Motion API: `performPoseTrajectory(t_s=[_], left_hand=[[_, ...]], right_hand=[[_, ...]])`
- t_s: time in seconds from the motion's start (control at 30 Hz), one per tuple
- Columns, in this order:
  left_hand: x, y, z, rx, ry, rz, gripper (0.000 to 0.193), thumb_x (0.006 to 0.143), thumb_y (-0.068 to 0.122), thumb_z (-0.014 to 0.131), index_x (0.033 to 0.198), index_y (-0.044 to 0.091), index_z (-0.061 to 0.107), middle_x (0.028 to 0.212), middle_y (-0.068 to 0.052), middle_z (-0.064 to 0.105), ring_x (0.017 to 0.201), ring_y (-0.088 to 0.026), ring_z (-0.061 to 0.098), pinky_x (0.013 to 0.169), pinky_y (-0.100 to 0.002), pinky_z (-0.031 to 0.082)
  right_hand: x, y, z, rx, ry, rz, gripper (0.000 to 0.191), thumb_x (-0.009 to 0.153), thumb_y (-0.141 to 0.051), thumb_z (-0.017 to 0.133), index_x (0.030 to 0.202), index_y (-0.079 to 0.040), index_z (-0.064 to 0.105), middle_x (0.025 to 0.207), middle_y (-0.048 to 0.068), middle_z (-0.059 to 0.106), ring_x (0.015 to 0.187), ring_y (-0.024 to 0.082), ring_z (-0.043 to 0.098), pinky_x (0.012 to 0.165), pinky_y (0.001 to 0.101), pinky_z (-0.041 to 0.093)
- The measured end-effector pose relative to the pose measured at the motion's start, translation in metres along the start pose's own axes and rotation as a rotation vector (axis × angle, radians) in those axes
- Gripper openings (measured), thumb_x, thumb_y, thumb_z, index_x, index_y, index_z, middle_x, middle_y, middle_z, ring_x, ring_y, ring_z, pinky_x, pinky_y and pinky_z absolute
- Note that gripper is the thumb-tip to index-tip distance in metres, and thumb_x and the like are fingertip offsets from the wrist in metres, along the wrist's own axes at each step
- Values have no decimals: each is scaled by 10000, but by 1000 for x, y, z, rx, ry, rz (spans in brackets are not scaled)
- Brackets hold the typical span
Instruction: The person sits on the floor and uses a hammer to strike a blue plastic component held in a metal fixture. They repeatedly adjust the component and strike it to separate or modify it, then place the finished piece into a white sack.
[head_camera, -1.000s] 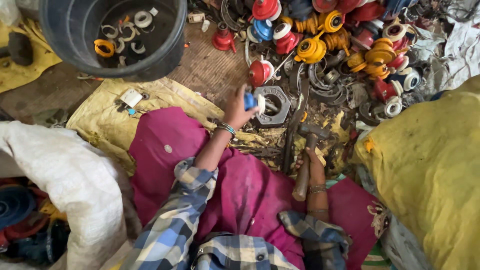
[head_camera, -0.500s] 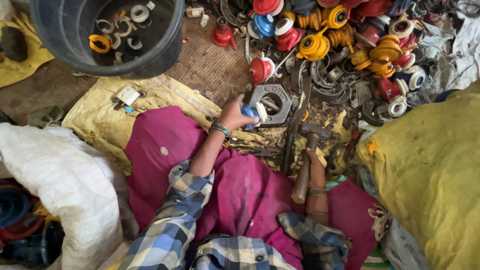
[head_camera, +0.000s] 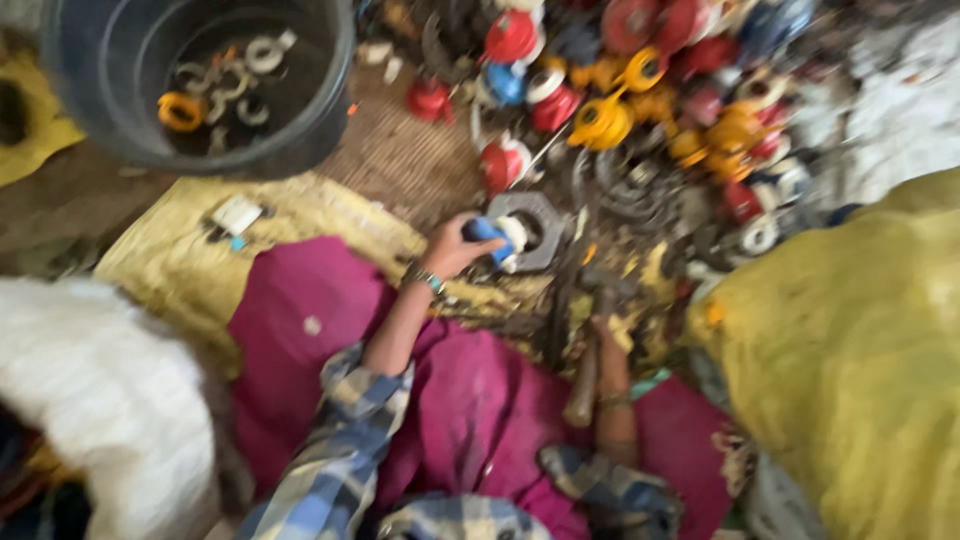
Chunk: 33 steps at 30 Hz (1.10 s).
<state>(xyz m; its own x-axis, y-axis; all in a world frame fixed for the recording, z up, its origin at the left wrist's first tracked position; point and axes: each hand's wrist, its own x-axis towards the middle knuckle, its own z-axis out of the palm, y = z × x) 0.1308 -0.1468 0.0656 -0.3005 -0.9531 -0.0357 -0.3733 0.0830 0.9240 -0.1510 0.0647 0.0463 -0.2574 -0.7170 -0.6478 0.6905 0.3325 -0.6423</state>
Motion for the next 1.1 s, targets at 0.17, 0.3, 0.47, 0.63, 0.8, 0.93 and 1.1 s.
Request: performPoseTrajectory(t_s=[0.17,0.3,0.47,0.63,0.8,0.93,1.1], left_hand=[[3,11,10,141,65,-135,749,903,679,629,1397,119,572,1125,-228,735,1070,-415,703,912,-470,549],[0,11,26,-68,104,-62,819,991,617,530,1580,87,321,1410,-322,528,1308,-466,516,1056,-488,424],[-4,10,51,-245,223,-64,743,1006,523,463,1582,68,346,1544,-285,443,1404,-425,450,1138,-446,362],[0,6,55,-412,424,-74,580,1002,415,503,1430,27,551,1364,-243,631,1263,-377,601,1070,-411,434],[6,8,40,-492,536,-92,436,971,342,515,1142,1,724,1112,-199,752,1044,-351,696,949,-411,508],[-1,23,37,-285,556,-66,450,985,396,515,1157,29,713,1059,-197,744,996,-343,713,905,-411,526],[-9,29,34,-280,541,7,511,1047,463,472,1216,35,697,1119,-202,739,1058,-349,707,920,-414,529]], right_hand=[[-11,-6,16,5,-12,7,294,943,-325,668,1059,-63,601,775,58,580,601,153,551,536,309,493],[-18,-6,22,3,-1,7,295,943,-318,668,1056,-53,606,767,60,588,595,154,554,534,309,491],[-16,-2,19,-58,32,-32,310,938,-322,670,1050,-37,627,772,66,607,591,160,572,534,317,509],[-12,2,14,-146,82,-43,278,945,-335,659,1032,-74,618,780,67,621,596,165,586,542,315,518],[-15,5,11,-40,31,5,255,961,-316,665,1009,-93,553,779,49,584,602,142,552,539,301,503],[-12,3,5,204,-66,83,266,964,-308,647,1021,-69,543,786,54,580,605,124,541,542,266,504],[-15,6,5,336,-230,45,201,1045,-158,676,1132,-36,541,856,39,598,667,83,565,564,217,495]])
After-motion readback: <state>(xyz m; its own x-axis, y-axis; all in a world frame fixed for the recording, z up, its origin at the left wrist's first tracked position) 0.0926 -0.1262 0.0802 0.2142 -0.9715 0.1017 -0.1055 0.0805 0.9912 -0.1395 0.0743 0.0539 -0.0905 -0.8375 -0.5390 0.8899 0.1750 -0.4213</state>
